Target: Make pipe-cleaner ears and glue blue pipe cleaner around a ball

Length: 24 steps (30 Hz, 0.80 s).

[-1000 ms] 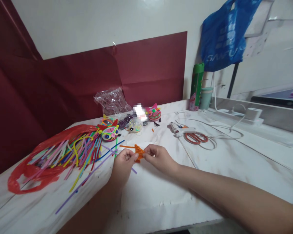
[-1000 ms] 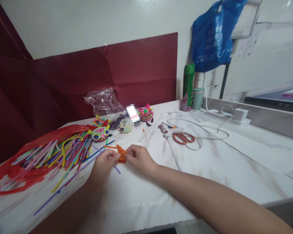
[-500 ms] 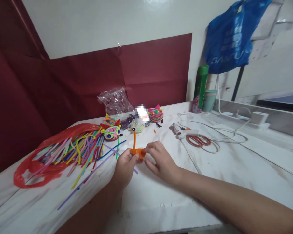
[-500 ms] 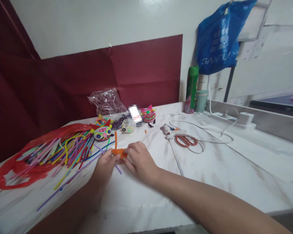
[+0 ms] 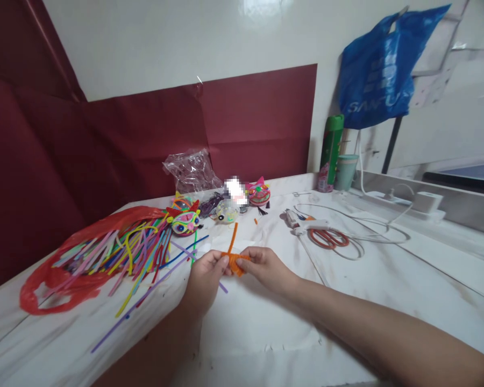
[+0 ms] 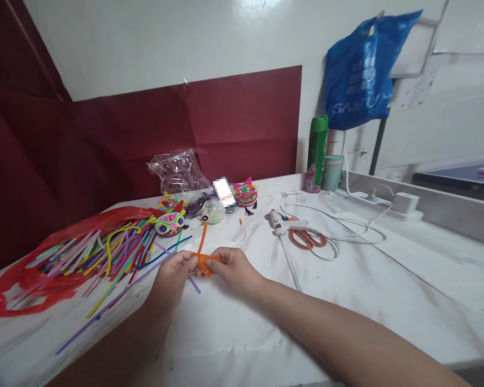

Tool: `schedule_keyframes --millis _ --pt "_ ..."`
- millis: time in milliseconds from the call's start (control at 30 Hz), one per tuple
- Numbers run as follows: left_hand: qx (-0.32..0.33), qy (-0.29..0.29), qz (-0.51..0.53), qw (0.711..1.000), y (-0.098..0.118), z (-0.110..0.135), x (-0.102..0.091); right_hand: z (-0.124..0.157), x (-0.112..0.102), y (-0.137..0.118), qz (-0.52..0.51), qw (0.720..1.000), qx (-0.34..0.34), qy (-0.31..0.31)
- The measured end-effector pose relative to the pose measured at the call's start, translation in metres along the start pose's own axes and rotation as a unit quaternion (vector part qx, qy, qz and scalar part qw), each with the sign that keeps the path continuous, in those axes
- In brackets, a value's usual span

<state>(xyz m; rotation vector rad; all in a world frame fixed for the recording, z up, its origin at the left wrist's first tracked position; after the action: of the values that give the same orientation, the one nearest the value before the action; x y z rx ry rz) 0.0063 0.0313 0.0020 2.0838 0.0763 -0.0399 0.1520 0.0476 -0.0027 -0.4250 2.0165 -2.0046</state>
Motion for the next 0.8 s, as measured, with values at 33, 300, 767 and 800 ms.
schedule_keyframes --millis 33,300,767,800 --pt "-0.002 0.001 -0.001 1.000 -0.001 0.000 0.000 0.000 0.001 0.000 -0.003 1.000 0.002 -0.006" --pt "-0.017 -0.004 -0.013 1.000 0.004 0.001 0.002 0.001 0.006 0.005 0.019 1.000 0.001 -0.023" --pt "0.013 -0.094 -0.060 0.994 0.000 0.008 0.011 -0.001 0.010 0.006 -0.074 0.995 0.009 -0.059" --pt "0.003 -0.096 -0.057 0.994 -0.001 0.007 0.011 -0.002 0.010 0.006 -0.074 0.995 0.005 -0.061"
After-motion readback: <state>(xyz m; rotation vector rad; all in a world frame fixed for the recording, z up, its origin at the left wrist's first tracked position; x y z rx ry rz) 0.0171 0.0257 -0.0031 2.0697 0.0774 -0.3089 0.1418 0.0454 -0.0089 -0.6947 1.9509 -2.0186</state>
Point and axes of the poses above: each hand's wrist, its own z-axis away from the middle knuckle, its own x-axis out of the palm, y = z × x, the point moved 4 cm from there along -z, towards the middle knuckle, and after that the axes turned 13 degrees about x, right-handed, at the moved point
